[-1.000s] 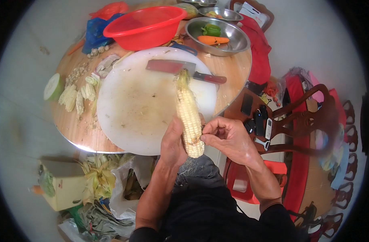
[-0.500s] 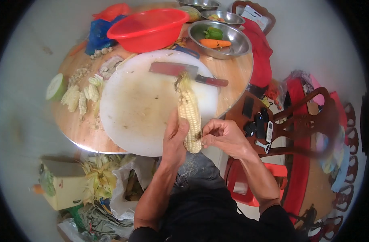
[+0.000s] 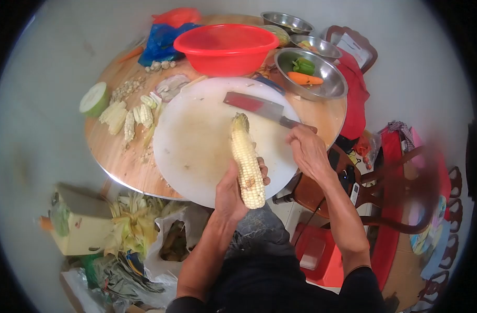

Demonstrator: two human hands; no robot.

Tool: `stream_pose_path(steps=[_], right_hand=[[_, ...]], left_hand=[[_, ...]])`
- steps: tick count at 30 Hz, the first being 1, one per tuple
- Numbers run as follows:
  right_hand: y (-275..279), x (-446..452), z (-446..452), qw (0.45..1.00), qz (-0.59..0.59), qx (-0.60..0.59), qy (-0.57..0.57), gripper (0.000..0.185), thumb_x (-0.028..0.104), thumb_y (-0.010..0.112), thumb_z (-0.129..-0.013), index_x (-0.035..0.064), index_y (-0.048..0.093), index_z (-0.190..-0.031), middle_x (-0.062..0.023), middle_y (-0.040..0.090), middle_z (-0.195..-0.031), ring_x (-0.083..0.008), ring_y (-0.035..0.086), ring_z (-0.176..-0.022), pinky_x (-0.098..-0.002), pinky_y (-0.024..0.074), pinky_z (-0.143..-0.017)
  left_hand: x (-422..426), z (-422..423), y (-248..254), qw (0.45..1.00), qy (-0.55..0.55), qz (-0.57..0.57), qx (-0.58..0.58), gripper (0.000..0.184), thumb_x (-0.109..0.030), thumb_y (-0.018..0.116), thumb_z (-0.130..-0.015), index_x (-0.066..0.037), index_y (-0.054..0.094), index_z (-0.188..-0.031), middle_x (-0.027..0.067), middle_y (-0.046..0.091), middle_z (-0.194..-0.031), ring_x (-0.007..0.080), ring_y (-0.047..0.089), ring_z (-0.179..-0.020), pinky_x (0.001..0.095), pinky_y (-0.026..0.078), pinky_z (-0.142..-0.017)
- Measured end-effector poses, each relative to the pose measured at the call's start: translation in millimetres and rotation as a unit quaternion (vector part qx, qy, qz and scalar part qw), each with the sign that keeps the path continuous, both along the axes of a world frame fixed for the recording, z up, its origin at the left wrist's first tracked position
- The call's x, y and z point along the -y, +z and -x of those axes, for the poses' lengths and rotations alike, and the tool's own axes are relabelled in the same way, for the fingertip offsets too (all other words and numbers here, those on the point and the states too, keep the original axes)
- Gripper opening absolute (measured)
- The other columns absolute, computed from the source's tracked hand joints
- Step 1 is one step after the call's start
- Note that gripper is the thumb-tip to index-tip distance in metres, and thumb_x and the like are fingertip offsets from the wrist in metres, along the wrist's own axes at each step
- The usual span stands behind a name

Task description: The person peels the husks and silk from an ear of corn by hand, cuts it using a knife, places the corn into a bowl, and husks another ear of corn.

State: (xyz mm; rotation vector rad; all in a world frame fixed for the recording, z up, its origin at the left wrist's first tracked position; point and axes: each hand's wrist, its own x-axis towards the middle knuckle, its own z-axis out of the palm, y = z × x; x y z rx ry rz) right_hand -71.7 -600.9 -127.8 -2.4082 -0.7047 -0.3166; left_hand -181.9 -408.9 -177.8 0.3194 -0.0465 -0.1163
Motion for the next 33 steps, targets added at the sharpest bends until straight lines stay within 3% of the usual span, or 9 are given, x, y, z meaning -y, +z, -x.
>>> stream_pose_path(steps=[4, 6, 11, 14, 21, 26, 30, 32, 33], right_hand=[[7, -8, 18, 0.999, -0.011, 0.011, 0.044, 0.01, 0.004, 0.057, -0.093, -0.0016, 0.065, -0.091, -0.0191, 0.065, -0.091, -0.0376, 0.065, -0.088, -0.0435, 0.0512, -0.078], [14, -13, 33, 0.984, -0.151, -0.062, 0.065, 0.011, 0.003, 0.056, -0.096, -0.0026, 0.066, -0.095, -0.0134, 0.065, -0.093, -0.0244, 0.065, -0.088, -0.035, 0.05, -0.083], [22, -36, 79, 0.97, -0.182, -0.108, 0.124, 0.014, 0.007, 0.072, -0.089, -0.001, 0.068, -0.101, -0.0149, 0.066, -0.095, -0.0312, 0.067, -0.088, -0.036, 0.0528, -0.08], [24, -51, 96, 0.993, -0.096, -0.007, 0.073, 0.037, 0.018, 0.086, -0.078, 0.0016, 0.068, -0.106, -0.0136, 0.066, -0.101, -0.034, 0.067, -0.089, -0.0416, 0.0543, -0.079], [18, -50, 97, 0.991, -0.11, -0.074, 0.036, 0.03, 0.015, 0.081, -0.082, -0.0007, 0.07, -0.104, -0.0141, 0.068, -0.097, -0.0322, 0.069, -0.084, -0.0388, 0.0547, -0.074], [10, -43, 92, 0.936, -0.246, -0.25, -0.018, 0.021, 0.013, 0.075, -0.087, -0.0011, 0.073, -0.103, -0.0154, 0.072, -0.089, -0.0266, 0.071, -0.078, -0.0335, 0.0536, -0.071], [14, -47, 100, 0.952, -0.251, -0.176, 0.017, 0.021, 0.013, 0.076, -0.086, -0.0006, 0.073, -0.103, -0.0139, 0.071, -0.089, -0.0265, 0.071, -0.077, -0.034, 0.0538, -0.069], [20, -46, 102, 0.977, -0.164, -0.131, 0.027, 0.013, 0.003, 0.074, -0.088, -0.0025, 0.073, -0.1, -0.0094, 0.069, -0.086, -0.0142, 0.066, -0.078, -0.0285, 0.0522, -0.072], [19, -45, 101, 0.977, -0.164, -0.131, 0.026, 0.013, 0.003, 0.074, -0.088, -0.0025, 0.073, -0.1, -0.0094, 0.069, -0.086, -0.0142, 0.066, -0.078, -0.0285, 0.0522, -0.072]], left_hand=[[-3, -1, -3, 0.999, 0.032, -0.04, 0.013, 0.061, -0.046, 0.047, -0.106, -0.006, 0.038, -0.151, 0.0133, 0.058, -0.118, 0.0266, 0.057, -0.105, 0.0434, 0.049, -0.092], [-4, 0, -2, 0.998, 0.053, -0.043, 0.01, 0.058, -0.043, 0.048, -0.106, -0.007, 0.039, -0.15, 0.0129, 0.058, -0.119, 0.0267, 0.057, -0.107, 0.0436, 0.049, -0.094], [-8, 2, -2, 0.984, 0.151, -0.085, 0.046, 0.051, -0.03, 0.055, -0.105, -0.011, 0.038, -0.148, 0.0102, 0.054, -0.129, 0.0272, 0.054, -0.119, 0.0439, 0.049, -0.1], [-6, 4, -3, 0.977, 0.173, -0.114, 0.051, 0.053, -0.023, 0.058, -0.104, -0.011, 0.035, -0.15, 0.0106, 0.053, -0.132, 0.0271, 0.053, -0.12, 0.0435, 0.049, -0.101], [-1, 9, -1, 0.964, 0.198, -0.167, 0.063, 0.054, -0.016, 0.058, -0.102, -0.01, 0.035, -0.15, 0.0114, 0.053, -0.13, 0.0272, 0.054, -0.118, 0.0435, 0.049, -0.101], [0, 14, 1, 0.983, 0.146, -0.104, 0.048, 0.055, -0.022, 0.061, -0.102, -0.009, 0.036, -0.149, 0.0122, 0.054, -0.13, 0.0274, 0.055, -0.119, 0.0446, 0.047, -0.104], [1, 14, -5, 0.988, 0.135, -0.078, 0.018, 0.057, -0.026, 0.062, -0.102, -0.008, 0.036, -0.149, 0.013, 0.054, -0.132, 0.0277, 0.055, -0.121, 0.0451, 0.046, -0.106], [2, 15, -2, 0.988, 0.128, -0.079, 0.031, 0.055, -0.023, 0.068, -0.099, -0.008, 0.042, -0.145, 0.0088, 0.056, -0.128, 0.0225, 0.056, -0.119, 0.0417, 0.046, -0.103], [2, 15, -4, 0.988, 0.126, -0.079, 0.031, 0.055, -0.023, 0.068, -0.099, -0.008, 0.042, -0.145, 0.0088, 0.056, -0.128, 0.0225, 0.056, -0.119, 0.0417, 0.046, -0.103]])
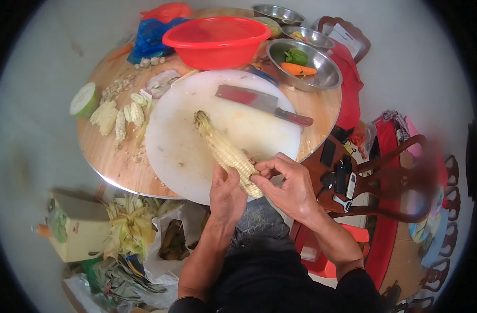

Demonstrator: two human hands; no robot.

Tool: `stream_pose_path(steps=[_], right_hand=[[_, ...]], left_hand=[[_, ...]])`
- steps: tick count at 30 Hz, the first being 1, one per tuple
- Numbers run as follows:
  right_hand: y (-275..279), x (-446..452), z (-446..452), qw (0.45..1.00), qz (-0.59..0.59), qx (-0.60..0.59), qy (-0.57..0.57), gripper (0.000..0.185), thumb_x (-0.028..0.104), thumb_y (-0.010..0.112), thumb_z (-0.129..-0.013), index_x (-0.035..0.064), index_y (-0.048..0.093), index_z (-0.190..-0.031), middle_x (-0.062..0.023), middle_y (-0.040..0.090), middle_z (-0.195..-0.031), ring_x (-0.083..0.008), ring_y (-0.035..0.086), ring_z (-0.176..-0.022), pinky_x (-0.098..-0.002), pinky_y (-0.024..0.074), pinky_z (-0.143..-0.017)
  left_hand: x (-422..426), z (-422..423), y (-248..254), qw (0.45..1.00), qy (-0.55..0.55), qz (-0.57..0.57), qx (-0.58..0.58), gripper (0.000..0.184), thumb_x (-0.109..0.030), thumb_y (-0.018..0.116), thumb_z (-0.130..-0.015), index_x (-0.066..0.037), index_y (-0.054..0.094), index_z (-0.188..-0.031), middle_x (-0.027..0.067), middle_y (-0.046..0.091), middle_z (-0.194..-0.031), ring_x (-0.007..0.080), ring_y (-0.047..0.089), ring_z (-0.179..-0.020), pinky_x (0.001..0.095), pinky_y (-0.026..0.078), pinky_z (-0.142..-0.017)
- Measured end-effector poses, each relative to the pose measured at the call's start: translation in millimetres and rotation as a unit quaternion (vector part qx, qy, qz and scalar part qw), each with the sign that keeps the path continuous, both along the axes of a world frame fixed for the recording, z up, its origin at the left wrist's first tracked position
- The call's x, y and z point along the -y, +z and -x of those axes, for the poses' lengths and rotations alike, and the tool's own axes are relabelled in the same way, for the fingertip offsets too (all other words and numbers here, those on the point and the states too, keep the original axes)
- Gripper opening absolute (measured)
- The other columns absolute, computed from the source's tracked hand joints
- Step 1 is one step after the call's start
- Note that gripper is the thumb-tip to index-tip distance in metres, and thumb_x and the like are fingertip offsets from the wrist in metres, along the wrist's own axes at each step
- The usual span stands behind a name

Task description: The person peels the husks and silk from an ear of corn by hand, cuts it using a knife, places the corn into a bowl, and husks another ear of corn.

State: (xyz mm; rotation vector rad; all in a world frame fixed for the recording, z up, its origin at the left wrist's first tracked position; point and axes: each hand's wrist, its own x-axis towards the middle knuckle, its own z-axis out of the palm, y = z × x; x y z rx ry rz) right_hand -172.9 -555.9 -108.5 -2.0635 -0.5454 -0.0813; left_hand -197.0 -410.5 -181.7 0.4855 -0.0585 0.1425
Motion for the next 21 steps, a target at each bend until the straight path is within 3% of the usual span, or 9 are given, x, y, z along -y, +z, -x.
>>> stream_pose_path(steps=[2, 12, 15, 18, 21], right_hand=[[-1, 3, -2, 1.0, 0.007, 0.006, 0.013, 0.018, 0.012, 0.075, -0.086, 0.0028, 0.074, -0.101, -0.0126, 0.071, -0.088, -0.0275, 0.07, -0.076, -0.0351, 0.0542, -0.069], [2, 6, 0, 1.0, 0.006, 0.008, 0.003, 0.013, 0.011, 0.075, -0.084, 0.0041, 0.074, -0.095, -0.0119, 0.07, -0.086, -0.0275, 0.072, -0.079, -0.0364, 0.0552, -0.07], [10, 9, -2, 0.999, 0.038, 0.015, 0.009, 0.015, 0.014, 0.077, -0.083, 0.0038, 0.073, -0.094, -0.0119, 0.07, -0.085, -0.029, 0.072, -0.078, -0.0374, 0.0559, -0.07], [13, 14, -4, 0.996, 0.08, 0.019, 0.028, 0.015, 0.014, 0.076, -0.082, 0.0036, 0.073, -0.093, -0.0128, 0.07, -0.086, -0.0321, 0.071, -0.078, -0.0396, 0.056, -0.069], [12, 14, -1, 0.99, 0.133, 0.05, 0.022, 0.015, 0.012, 0.074, -0.081, 0.0033, 0.072, -0.093, -0.0146, 0.07, -0.086, -0.0356, 0.07, -0.078, -0.0424, 0.0557, -0.068]], left_hand=[[-1, -1, -4, 0.999, 0.006, -0.033, 0.022, 0.06, -0.027, 0.065, -0.101, -0.007, 0.035, -0.149, 0.0132, 0.053, -0.133, 0.0279, 0.054, -0.123, 0.0453, 0.046, -0.107], [4, 0, -4, 0.998, 0.014, -0.048, 0.025, 0.063, -0.027, 0.066, -0.1, -0.006, 0.034, -0.15, 0.0128, 0.052, -0.133, 0.0269, 0.054, -0.122, 0.0446, 0.046, -0.105], [6, 1, 0, 0.997, 0.031, -0.075, 0.018, 0.063, -0.021, 0.065, -0.099, -0.006, 0.032, -0.151, 0.0128, 0.053, -0.13, 0.0262, 0.055, -0.12, 0.0437, 0.046, -0.104], [8, 1, 1, 0.994, 0.039, -0.102, 0.023, 0.065, -0.019, 0.073, -0.096, -0.005, 0.037, -0.148, 0.0086, 0.056, -0.125, 0.0202, 0.056, -0.115, 0.0385, 0.045, -0.102], [13, 0, 2, 0.981, 0.049, -0.182, 0.044, 0.068, -0.02, 0.075, -0.094, -0.004, 0.036, -0.148, 0.008, 0.057, -0.123, 0.0183, 0.056, -0.112, 0.0354, 0.046, -0.099]])
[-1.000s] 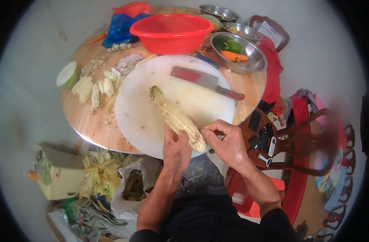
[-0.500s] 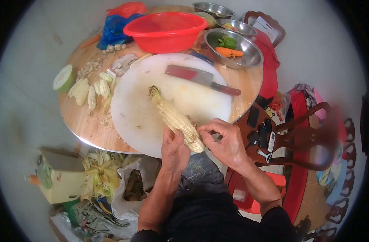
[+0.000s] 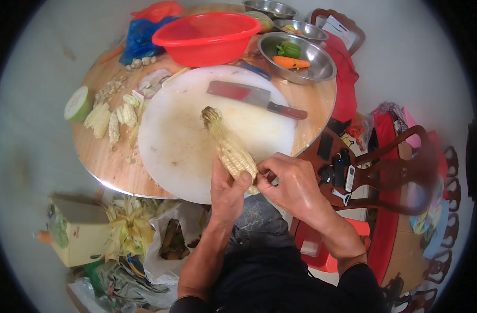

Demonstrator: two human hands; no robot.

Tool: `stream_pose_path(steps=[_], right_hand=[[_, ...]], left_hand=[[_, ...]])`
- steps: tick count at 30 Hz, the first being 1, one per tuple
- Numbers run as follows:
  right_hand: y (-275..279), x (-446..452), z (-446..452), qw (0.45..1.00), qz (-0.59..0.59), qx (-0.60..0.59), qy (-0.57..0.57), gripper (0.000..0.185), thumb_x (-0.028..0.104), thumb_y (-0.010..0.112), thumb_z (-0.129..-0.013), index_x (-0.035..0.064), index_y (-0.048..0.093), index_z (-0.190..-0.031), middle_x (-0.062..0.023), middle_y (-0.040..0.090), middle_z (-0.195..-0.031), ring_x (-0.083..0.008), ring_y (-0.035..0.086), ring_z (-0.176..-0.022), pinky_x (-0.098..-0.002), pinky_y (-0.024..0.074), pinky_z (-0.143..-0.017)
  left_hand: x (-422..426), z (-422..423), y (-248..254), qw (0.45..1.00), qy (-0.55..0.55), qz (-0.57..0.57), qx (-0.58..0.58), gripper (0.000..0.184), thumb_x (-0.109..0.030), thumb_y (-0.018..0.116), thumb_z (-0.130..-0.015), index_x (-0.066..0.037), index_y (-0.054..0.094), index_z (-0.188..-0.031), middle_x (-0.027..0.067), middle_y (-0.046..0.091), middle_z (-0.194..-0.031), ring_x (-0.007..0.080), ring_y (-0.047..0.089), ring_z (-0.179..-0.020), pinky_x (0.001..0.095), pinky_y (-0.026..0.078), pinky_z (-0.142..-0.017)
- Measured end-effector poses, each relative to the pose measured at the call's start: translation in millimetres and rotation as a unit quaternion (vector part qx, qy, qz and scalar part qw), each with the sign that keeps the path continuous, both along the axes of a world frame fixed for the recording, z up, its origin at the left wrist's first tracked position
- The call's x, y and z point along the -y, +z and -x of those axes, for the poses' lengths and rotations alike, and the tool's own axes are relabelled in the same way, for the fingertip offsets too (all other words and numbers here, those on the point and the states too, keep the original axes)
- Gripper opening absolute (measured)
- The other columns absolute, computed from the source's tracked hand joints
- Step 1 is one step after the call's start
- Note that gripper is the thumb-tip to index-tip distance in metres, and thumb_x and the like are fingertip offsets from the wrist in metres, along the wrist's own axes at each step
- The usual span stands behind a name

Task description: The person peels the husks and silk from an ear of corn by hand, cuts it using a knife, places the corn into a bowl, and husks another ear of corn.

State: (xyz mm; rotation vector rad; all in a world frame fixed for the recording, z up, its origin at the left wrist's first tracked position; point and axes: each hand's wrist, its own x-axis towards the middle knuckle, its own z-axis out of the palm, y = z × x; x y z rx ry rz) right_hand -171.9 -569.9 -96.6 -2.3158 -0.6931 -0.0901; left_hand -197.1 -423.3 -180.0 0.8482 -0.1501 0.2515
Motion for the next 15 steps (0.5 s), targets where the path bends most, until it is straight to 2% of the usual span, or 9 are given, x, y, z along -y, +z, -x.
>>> stream_pose_path(steps=[3, 6, 8, 9, 11, 15], right_hand=[[-9, -4, 2, 0.998, 0.009, 0.041, -0.037, 0.014, 0.01, 0.072, -0.081, 0.0027, 0.072, -0.092, -0.0157, 0.069, -0.086, -0.0373, 0.069, -0.076, -0.0442, 0.0556, -0.067], [-13, 0, -3, 0.994, -0.026, 0.092, -0.047, 0.013, 0.009, 0.071, -0.082, 0.0021, 0.072, -0.093, -0.0166, 0.07, -0.086, -0.0378, 0.069, -0.076, -0.0436, 0.0564, -0.067], [-9, 5, -7, 0.994, -0.067, 0.06, -0.057, 0.011, -0.003, 0.067, -0.086, -0.0008, 0.072, -0.095, -0.0127, 0.071, -0.085, -0.0231, 0.074, -0.074, -0.0316, 0.0569, -0.066], [-8, 5, -6, 0.994, -0.067, 0.06, -0.057, 0.011, -0.003, 0.067, -0.086, -0.0008, 0.072, -0.095, -0.0127, 0.071, -0.085, -0.0231, 0.074, -0.074, -0.0316, 0.0569, -0.066], [-7, 7, -6, 0.97, -0.223, -0.093, -0.009, 0.015, -0.006, 0.059, -0.09, -0.0004, 0.071, -0.098, -0.0154, 0.071, -0.092, -0.0283, 0.073, -0.078, -0.0348, 0.0561, -0.07], [-19, 15, -10, 0.973, -0.22, -0.049, 0.05, 0.019, -0.009, 0.054, -0.093, -0.002, 0.07, -0.099, -0.0142, 0.07, -0.092, -0.0227, 0.072, -0.082, -0.0311, 0.0546, -0.074]], left_hand=[[3, -1, 4, 1.0, 0.011, 0.012, 0.001, 0.068, -0.019, 0.076, -0.094, -0.005, 0.037, -0.147, 0.0062, 0.057, -0.122, 0.0172, 0.056, -0.111, 0.0334, 0.047, -0.097], [0, -2, 1, 0.999, 0.012, 0.037, -0.028, 0.066, -0.021, 0.075, -0.095, -0.007, 0.038, -0.147, 0.0072, 0.057, -0.123, 0.019, 0.056, -0.111, 0.0356, 0.047, -0.097], [-5, -2, 0, 0.993, -0.027, 0.104, -0.048, 0.065, -0.024, 0.073, -0.096, -0.008, 0.039, -0.148, 0.0087, 0.057, -0.125, 0.0218, 0.057, -0.113, 0.0399, 0.048, -0.098], [-8, -3, -1, 0.993, -0.027, 0.104, -0.049, 0.065, -0.024, 0.073, -0.096, -0.008, 0.039, -0.148, 0.0087, 0.057, -0.125, 0.0218, 0.057, -0.113, 0.0399, 0.048, -0.098], [-11, -5, -4, 0.979, -0.069, 0.188, -0.038, 0.064, -0.025, 0.072, -0.096, -0.008, 0.038, -0.149, 0.0106, 0.056, -0.128, 0.025, 0.057, -0.116, 0.0443, 0.049, -0.099], [-13, -4, -7, 0.977, -0.074, 0.194, -0.05, 0.064, -0.025, 0.071, -0.096, -0.008, 0.038, -0.149, 0.0108, 0.056, -0.131, 0.0262, 0.057, -0.12, 0.0457, 0.049, -0.101]])
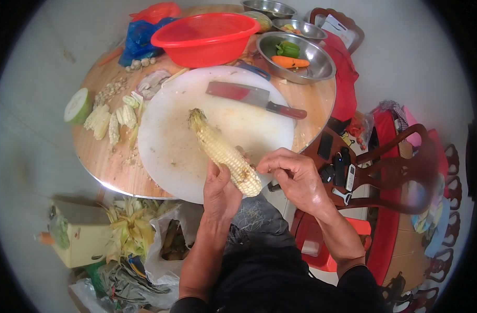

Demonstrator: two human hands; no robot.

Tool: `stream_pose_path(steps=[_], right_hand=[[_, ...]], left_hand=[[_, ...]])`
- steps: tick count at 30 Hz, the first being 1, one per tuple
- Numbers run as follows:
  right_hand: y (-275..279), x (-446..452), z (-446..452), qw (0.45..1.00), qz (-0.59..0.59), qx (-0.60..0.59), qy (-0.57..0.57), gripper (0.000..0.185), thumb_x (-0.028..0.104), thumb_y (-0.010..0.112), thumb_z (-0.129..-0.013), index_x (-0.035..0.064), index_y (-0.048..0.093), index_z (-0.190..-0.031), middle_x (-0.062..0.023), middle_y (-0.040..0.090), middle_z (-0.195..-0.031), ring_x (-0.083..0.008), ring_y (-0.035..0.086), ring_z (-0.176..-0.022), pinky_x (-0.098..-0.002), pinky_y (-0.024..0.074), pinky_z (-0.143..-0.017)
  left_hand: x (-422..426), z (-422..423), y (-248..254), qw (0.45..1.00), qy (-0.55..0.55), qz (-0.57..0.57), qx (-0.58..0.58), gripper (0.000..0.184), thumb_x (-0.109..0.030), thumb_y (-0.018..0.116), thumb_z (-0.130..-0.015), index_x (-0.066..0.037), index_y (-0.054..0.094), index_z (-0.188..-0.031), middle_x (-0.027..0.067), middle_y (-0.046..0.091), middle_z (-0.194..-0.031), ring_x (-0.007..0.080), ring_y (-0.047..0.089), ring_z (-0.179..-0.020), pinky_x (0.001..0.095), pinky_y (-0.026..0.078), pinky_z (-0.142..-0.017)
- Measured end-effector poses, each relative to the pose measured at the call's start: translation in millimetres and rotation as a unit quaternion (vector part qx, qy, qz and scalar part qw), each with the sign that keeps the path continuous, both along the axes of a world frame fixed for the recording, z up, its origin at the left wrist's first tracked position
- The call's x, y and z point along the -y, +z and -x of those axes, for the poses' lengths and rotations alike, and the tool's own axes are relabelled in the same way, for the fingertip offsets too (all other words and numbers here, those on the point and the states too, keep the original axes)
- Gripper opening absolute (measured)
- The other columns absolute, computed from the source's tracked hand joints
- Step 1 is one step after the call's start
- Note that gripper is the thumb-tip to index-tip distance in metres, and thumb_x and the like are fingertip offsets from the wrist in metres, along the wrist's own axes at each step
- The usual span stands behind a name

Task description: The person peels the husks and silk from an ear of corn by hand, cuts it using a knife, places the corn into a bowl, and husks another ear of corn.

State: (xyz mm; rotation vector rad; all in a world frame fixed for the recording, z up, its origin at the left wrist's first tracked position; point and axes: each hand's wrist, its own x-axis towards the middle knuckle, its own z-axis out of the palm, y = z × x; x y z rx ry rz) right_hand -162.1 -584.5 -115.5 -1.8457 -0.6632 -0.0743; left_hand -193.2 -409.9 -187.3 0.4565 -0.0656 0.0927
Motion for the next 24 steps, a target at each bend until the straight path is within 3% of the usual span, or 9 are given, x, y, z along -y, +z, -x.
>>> stream_pose_path(steps=[5, 9, 11, 15, 18, 20, 24], right_hand=[[14, -2, 8, 0.988, 0.017, -0.152, -0.016, 0.017, -0.004, 0.054, -0.095, -0.0029, 0.069, -0.104, -0.0136, 0.07, -0.089, -0.0219, 0.068, -0.079, -0.032, 0.0544, -0.076], [15, -9, 12, 0.996, 0.012, -0.084, -0.03, 0.018, -0.002, 0.054, -0.097, -0.0031, 0.067, -0.108, -0.0127, 0.07, -0.088, -0.0204, 0.066, -0.075, -0.0323, 0.0542, -0.073], [24, -7, 11, 0.989, 0.094, -0.11, -0.006, 0.017, 0.0, 0.055, -0.098, -0.0044, 0.067, -0.109, -0.0137, 0.07, -0.088, -0.0216, 0.069, -0.078, -0.0326, 0.0547, -0.073], [11, -4, 8, 0.985, 0.041, -0.165, -0.013, 0.016, 0.001, 0.059, -0.097, -0.004, 0.068, -0.109, -0.0152, 0.069, -0.088, -0.0249, 0.071, -0.08, -0.0338, 0.0548, -0.074], [11, -6, 9, 0.994, 0.02, -0.108, -0.005, 0.015, 0.004, 0.065, -0.094, -0.0038, 0.07, -0.106, -0.0153, 0.07, -0.089, -0.0256, 0.072, -0.083, -0.0345, 0.0549, -0.074], [19, -8, 11, 0.996, 0.081, -0.038, -0.01, 0.016, 0.005, 0.069, -0.092, -0.0034, 0.071, -0.105, -0.0164, 0.07, -0.091, -0.026, 0.073, -0.084, -0.0349, 0.055, -0.074], [22, -8, 10, 0.993, 0.114, -0.042, -0.013, 0.016, 0.007, 0.072, -0.09, -0.0031, 0.071, -0.102, -0.0173, 0.07, -0.09, -0.0265, 0.074, -0.085, -0.0352, 0.0553, -0.075]], left_hand=[[0, 0, 0, 1.0, -0.015, 0.018, 0.004, 0.064, -0.025, 0.071, -0.096, -0.008, 0.039, -0.149, 0.0115, 0.056, -0.133, 0.0266, 0.057, -0.121, 0.0464, 0.049, -0.102], [0, 0, -3, 1.0, -0.015, 0.016, 0.004, 0.063, -0.024, 0.072, -0.096, -0.008, 0.04, -0.148, 0.0114, 0.056, -0.132, 0.0267, 0.057, -0.121, 0.0461, 0.05, -0.101], [1, 0, -2, 1.0, -0.01, 0.009, 0.013, 0.061, -0.024, 0.072, -0.096, -0.007, 0.042, -0.146, 0.011, 0.057, -0.132, 0.0263, 0.057, -0.12, 0.045, 0.05, -0.101], [1, 0, -3, 1.0, -0.005, 0.005, 0.013, 0.061, -0.024, 0.072, -0.096, -0.007, 0.042, -0.146, 0.0104, 0.057, -0.131, 0.0262, 0.057, -0.119, 0.0452, 0.05, -0.101], [4, 1, 2, 1.0, 0.0, -0.006, 0.017, 0.062, -0.024, 0.074, -0.095, -0.007, 0.042, -0.145, 0.0101, 0.057, -0.128, 0.0255, 0.057, -0.118, 0.0441, 0.049, -0.1], [6, 1, 5, 0.999, 0.02, -0.046, 0.004, 0.063, -0.023, 0.075, -0.094, -0.007, 0.043, -0.144, 0.0104, 0.058, -0.124, 0.0244, 0.058, -0.115, 0.0415, 0.048, -0.099], [8, -1, 1, 0.997, 0.027, -0.072, 0.03, 0.065, -0.023, 0.076, -0.093, -0.006, 0.041, -0.145, 0.0106, 0.058, -0.122, 0.0224, 0.058, -0.112, 0.0387, 0.047, -0.097]])
